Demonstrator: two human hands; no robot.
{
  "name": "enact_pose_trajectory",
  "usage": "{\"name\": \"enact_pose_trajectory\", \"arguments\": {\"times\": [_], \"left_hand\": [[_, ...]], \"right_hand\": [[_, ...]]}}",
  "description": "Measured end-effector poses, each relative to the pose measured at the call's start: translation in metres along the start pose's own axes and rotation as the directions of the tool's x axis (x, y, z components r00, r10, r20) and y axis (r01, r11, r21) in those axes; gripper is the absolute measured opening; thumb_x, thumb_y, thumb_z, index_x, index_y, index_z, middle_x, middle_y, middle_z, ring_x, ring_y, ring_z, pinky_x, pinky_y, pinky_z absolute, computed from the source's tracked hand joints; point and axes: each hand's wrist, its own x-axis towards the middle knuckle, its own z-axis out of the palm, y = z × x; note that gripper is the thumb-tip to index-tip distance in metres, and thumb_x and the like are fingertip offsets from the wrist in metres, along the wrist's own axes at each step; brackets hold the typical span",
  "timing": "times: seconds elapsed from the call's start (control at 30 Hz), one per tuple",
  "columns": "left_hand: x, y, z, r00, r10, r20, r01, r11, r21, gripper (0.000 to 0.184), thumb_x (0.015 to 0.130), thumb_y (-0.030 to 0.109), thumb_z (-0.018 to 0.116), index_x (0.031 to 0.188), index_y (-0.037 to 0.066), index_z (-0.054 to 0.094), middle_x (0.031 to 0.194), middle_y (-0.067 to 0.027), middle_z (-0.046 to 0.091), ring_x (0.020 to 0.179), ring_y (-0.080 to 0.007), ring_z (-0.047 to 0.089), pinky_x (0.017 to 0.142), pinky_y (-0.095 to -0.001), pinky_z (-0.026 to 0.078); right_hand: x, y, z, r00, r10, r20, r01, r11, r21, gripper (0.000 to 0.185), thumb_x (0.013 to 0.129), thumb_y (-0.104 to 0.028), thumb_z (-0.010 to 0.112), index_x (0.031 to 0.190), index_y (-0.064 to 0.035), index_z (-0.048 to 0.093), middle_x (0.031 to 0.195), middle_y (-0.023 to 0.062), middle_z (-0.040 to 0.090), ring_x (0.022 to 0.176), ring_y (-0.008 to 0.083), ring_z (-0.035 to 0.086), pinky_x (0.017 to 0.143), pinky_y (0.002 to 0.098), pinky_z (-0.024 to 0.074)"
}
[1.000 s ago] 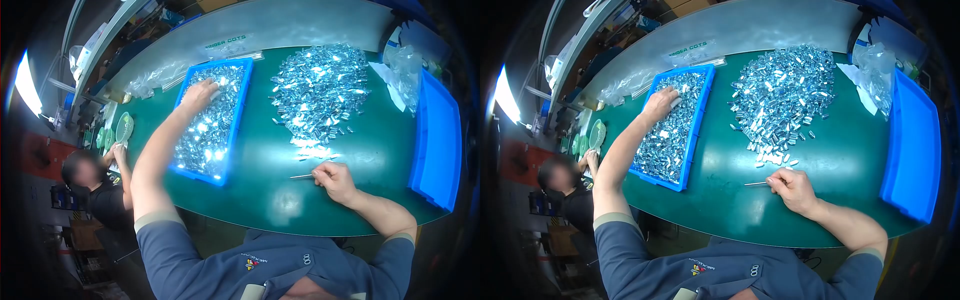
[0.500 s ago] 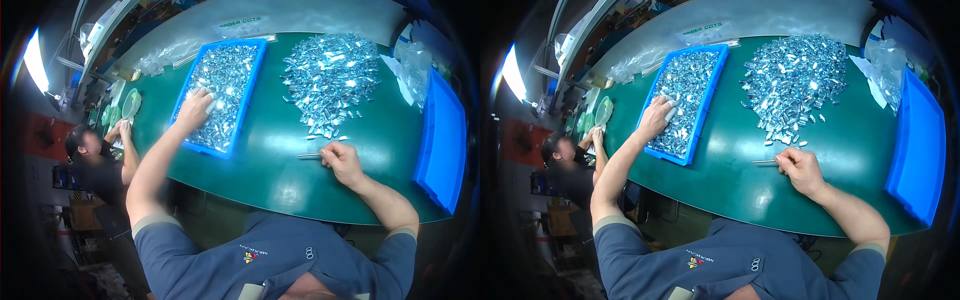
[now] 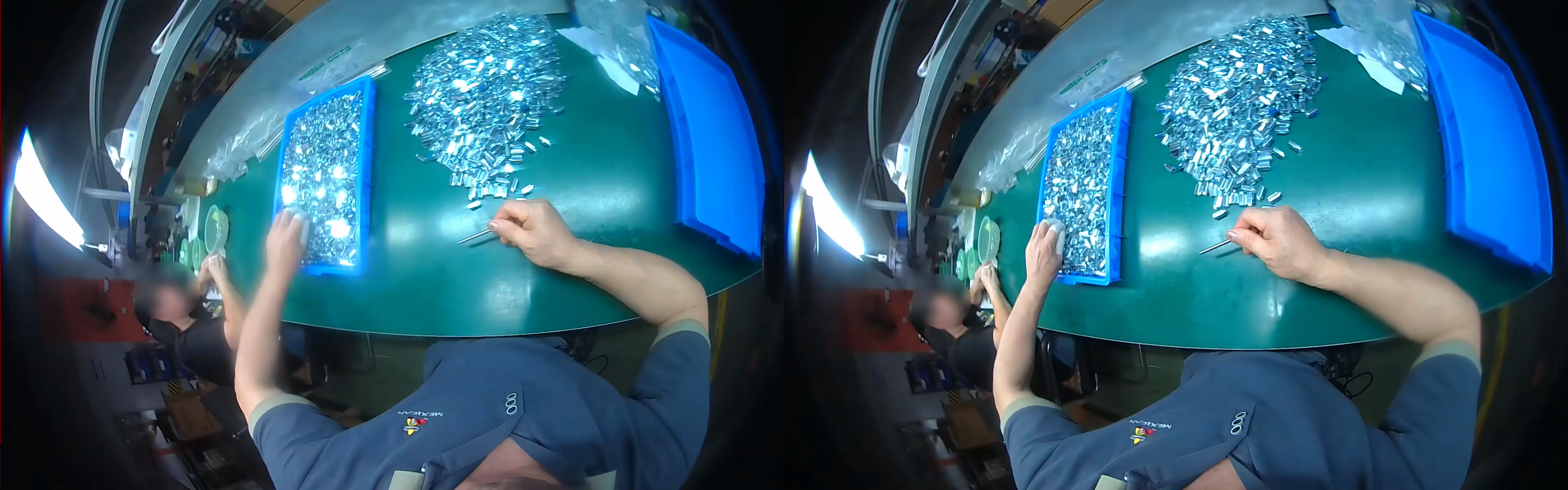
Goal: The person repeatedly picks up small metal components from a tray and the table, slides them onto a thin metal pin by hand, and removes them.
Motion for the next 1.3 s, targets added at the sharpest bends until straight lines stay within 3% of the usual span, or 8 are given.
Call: {"name": "enact_pose_trajectory", "arguments": {"times": [0.17,0.3,0.37,0.57,0.63,0.77,1.0,1.3], "left_hand": [[0.018,0.046,-0.02,0.977,-0.076,-0.2,0.077,0.997,-0.001,0.023,0.092,0.008,0.07,0.114,0.004,0.067,0.118,-0.0136,0.067,0.111,-0.0341,0.063,0.095,-0.043,0.052],[0.061,0.144,-0.026,0.986,-0.112,-0.122,0.053,0.912,-0.407,0.036,0.086,0.001,0.076,0.12,0.008,0.069,0.117,-0.0141,0.07,0.108,-0.0337,0.068,0.093,-0.042,0.055],[0.088,0.174,-0.012,0.981,-0.018,-0.194,-0.068,0.903,-0.425,0.038,0.088,0.004,0.073,0.126,0.008,0.067,0.123,-0.0152,0.067,0.114,-0.0356,0.065,0.097,-0.0422,0.053],[0.144,0.191,0.047,0.982,-0.124,-0.142,0.058,0.916,-0.397,0.028,0.09,0.005,0.069,0.118,0.003,0.069,0.121,-0.0161,0.065,0.113,-0.0356,0.062,0.101,-0.0409,0.049],[0.139,0.194,0.048,0.964,-0.254,-0.079,0.2,0.889,-0.413,0.022,0.089,0.004,0.07,0.11,0.001,0.069,0.112,-0.0147,0.067,0.109,-0.0355,0.063,0.099,-0.041,0.049],[0.103,0.202,0.051,0.943,-0.285,-0.173,0.12,0.773,-0.623,0.014,0.09,0.001,0.073,0.103,0.0,0.069,0.102,-0.0115,0.069,0.091,-0.0248,0.068,0.079,-0.0344,0.055],[0.067,0.235,0.03,0.97,-0.24,-0.038,0.106,0.559,-0.822,0.018,0.089,0.0,0.076,0.106,0.0,0.069,0.098,-0.0102,0.071,0.085,-0.017,0.067,0.074,-0.0283,0.054],[0.07,0.252,0.027,0.992,-0.096,-0.078,-0.014,0.539,-0.842,0.019,0.085,0.004,0.08,0.101,0.001,0.07,0.093,-0.0108,0.072,0.083,-0.0239,0.068,0.073,-0.0336,0.054]], "right_hand": [[0.001,-0.001,0.0,0.999,-0.046,0.002,0.046,0.998,-0.043,0.022,0.097,-0.024,0.069,0.088,-0.0039,0.07,0.071,0.0082,0.069,0.064,0.0185,0.066,0.06,0.0346,0.0486],[0.0,-0.002,0.0,0.996,-0.089,0.023,0.091,0.984,-0.155,0.016,0.095,-0.019,0.07,0.09,-0.0038,0.069,0.076,0.0096,0.07,0.068,0.0218,0.067,0.063,0.0359,0.0509],[0.0,0.001,0.003,0.99,-0.138,0.014,0.138,0.97,-0.198,0.017,0.094,-0.021,0.07,0.089,-0.0048,0.068,0.077,0.0112,0.071,0.07,0.0283,0.069,0.065,0.0398,0.0526],[-0.001,0.001,-0.001,0.985,-0.169,0.029,0.172,0.966,-0.193,0.015,0.092,-0.019,0.071,0.093,-0.0045,0.067,0.084,0.0124,0.072,0.079,0.0301,0.071,0.069,0.0409,0.0537],[0.0,0.001,-0.004,0.968,-0.239,0.082,0.252,0.935,-0.249,0.015,0.091,-0.017,0.072,0.096,-0.0038,0.068,0.086,0.0135,0.071,0.083,0.0301,0.071,0.071,0.0407,0.0538],[0.008,0.01,-0.008,0.955,-0.257,0.152,0.287,0.927,-0.24,0.015,0.09,-0.015,0.072,0.098,-0.0025,0.07,0.088,0.0139,0.072,0.084,0.03,0.071,0.073,0.04,0.054],[0.006,0.004,-0.004,0.997,-0.025,-0.069,0.034,0.99,0.14,0.013,0.096,-0.012,0.069,0.097,0.0001,0.073,0.083,0.0049,0.073,0.071,0.0099,0.064,0.064,0.0282,0.052],[0.007,0.003,0.0,0.993,-0.022,-0.114,0.038,0.989,0.144,0.012,0.097,-0.013,0.07,0.096,-0.0014,0.073,0.079,0.0037,0.072,0.068,0.0082,0.063,0.061,0.0267,0.0511]]}}
